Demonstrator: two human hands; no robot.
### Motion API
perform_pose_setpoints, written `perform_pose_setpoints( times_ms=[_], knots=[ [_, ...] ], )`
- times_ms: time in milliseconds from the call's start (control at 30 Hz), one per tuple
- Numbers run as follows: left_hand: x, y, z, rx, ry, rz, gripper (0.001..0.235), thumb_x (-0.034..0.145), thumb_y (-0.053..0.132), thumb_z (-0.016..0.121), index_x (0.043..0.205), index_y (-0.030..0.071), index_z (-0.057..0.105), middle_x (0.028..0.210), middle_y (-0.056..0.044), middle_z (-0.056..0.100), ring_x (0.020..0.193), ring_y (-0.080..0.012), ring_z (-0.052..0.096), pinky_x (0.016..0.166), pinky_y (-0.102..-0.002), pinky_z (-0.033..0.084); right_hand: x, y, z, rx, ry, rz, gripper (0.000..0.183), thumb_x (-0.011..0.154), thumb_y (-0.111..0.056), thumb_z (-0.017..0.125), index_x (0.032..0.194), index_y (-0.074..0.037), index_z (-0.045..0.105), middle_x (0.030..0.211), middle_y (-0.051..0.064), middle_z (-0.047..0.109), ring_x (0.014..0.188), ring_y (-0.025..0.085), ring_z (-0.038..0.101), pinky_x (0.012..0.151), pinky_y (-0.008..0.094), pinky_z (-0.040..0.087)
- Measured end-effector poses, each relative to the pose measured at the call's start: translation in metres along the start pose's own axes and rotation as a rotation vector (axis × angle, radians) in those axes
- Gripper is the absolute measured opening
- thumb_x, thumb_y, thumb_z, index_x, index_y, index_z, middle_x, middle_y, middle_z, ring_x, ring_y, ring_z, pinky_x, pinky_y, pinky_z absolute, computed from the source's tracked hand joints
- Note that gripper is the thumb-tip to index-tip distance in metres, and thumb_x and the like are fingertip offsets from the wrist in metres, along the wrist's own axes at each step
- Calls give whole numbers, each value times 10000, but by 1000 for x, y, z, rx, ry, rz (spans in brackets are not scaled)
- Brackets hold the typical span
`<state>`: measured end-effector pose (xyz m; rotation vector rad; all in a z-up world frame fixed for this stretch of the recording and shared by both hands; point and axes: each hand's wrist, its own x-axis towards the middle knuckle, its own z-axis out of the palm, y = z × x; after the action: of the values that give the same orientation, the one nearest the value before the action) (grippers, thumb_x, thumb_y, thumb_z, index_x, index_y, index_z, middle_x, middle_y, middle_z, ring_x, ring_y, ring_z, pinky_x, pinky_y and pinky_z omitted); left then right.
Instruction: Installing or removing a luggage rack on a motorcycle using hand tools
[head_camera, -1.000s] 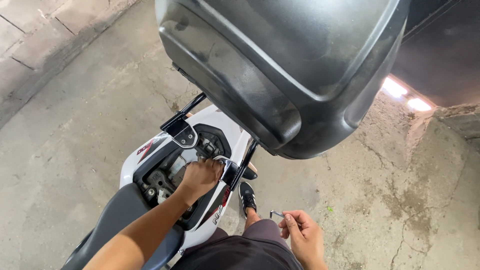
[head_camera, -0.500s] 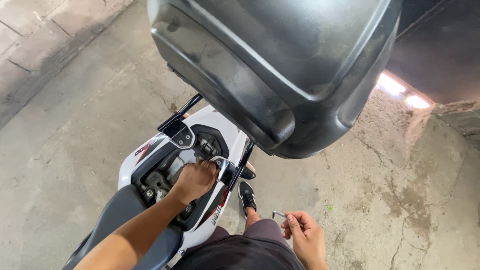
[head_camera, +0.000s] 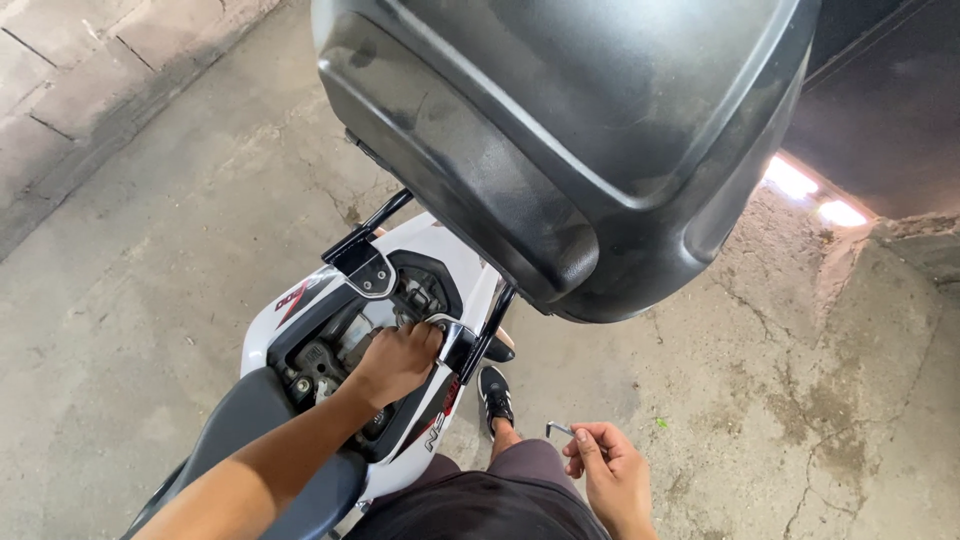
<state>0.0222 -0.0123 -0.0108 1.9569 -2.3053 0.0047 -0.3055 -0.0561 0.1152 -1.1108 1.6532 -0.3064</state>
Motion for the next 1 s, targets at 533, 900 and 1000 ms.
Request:
perform_pose_setpoints(
  times_ms=[533, 900, 1000],
  knots=[
    [8, 11, -22, -67, -5, -257, 577, 1010, 593, 400, 777, 141, 671, 795, -79, 696, 703, -328, 666, 566, -461, 515, 5, 8, -10, 34, 40, -3, 216, 972, -158, 612, 968, -4, 764, 696, 128, 761, 537, 193, 658, 596, 310, 555],
    [6, -3, 13, 68, 135, -28, 294, 989, 258, 515, 726, 154, 597, 621, -18, 598, 514, -239, 596, 403, -374, 438, 11, 7, -4, 27, 12, -1, 227, 965, -179, 613, 979, -15, 771, 702, 104, 765, 525, 182, 646, 605, 288, 541],
    [7, 9, 0, -8, 128, -139, 474, 1043, 317, 459, 603, 169, 556, 511, 25, 534, 451, -204, 580, 388, -339, 411, 9, 6, -7, 43, 25, -17, 220, 965, -160, 615, 974, -4, 769, 701, 116, 764, 529, 189, 654, 592, 297, 550]
  ],
)
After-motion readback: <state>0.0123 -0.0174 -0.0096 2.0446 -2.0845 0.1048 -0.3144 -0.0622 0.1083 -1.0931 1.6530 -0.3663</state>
